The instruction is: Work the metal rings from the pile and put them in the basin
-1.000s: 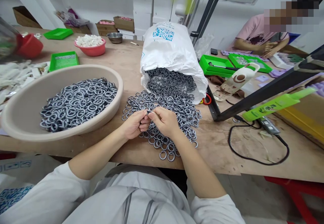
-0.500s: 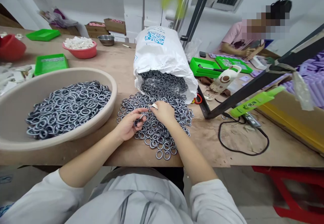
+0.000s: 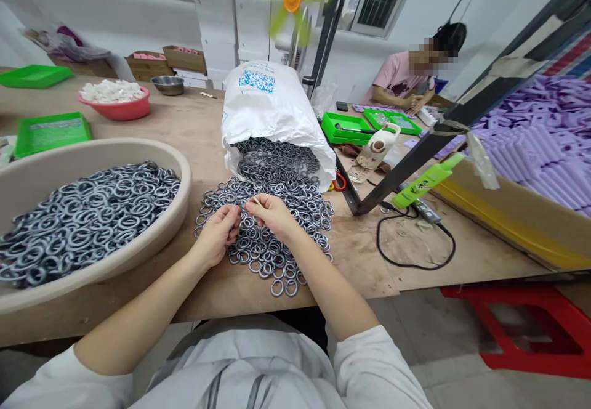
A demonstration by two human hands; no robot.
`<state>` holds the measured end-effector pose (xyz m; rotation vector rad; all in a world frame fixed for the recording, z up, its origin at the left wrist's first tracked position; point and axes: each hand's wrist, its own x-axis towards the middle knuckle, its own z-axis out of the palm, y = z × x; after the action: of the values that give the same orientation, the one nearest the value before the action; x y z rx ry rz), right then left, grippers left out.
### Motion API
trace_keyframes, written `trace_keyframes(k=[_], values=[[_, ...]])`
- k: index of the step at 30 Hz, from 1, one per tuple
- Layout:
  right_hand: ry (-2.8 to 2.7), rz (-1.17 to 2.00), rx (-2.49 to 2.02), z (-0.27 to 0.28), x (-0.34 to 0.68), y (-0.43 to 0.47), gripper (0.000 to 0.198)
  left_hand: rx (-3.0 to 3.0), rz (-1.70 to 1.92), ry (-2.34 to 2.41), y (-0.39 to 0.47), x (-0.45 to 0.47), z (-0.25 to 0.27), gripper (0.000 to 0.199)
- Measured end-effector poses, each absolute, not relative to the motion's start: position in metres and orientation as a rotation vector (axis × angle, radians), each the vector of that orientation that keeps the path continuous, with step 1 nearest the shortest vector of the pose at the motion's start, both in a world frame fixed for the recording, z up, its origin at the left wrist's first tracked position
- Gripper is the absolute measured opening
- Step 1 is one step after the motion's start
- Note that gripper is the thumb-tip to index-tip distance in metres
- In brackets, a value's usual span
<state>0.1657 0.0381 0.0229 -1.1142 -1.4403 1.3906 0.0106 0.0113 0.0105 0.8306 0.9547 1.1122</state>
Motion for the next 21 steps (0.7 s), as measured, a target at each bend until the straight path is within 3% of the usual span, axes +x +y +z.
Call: trace_keyframes(k=[3, 8, 14, 21], values=[[-1.299, 1.491, -1.026, 0.018, 0.157, 0.025, 0.041, 0.926, 1.141, 0.928, 0.01, 0.013, 0.008, 0.046], [-1.412, 1.196, -1.044, 0.015, 0.154, 0.022, 0.041, 0.919, 1.158, 0.879, 0.01, 0.015, 0.009, 0.041], [-1.518, 1.13, -1.014, 0.017, 0.159, 0.024, 0.039, 0.865, 1.102, 0.808, 0.008, 0.017, 0.011, 0.039], [-1.96, 0.53, -1.113, 0.021, 0.165, 0.013, 0.038, 0.814, 1.094, 0.826, 0.008, 0.013, 0.013, 0.036]])
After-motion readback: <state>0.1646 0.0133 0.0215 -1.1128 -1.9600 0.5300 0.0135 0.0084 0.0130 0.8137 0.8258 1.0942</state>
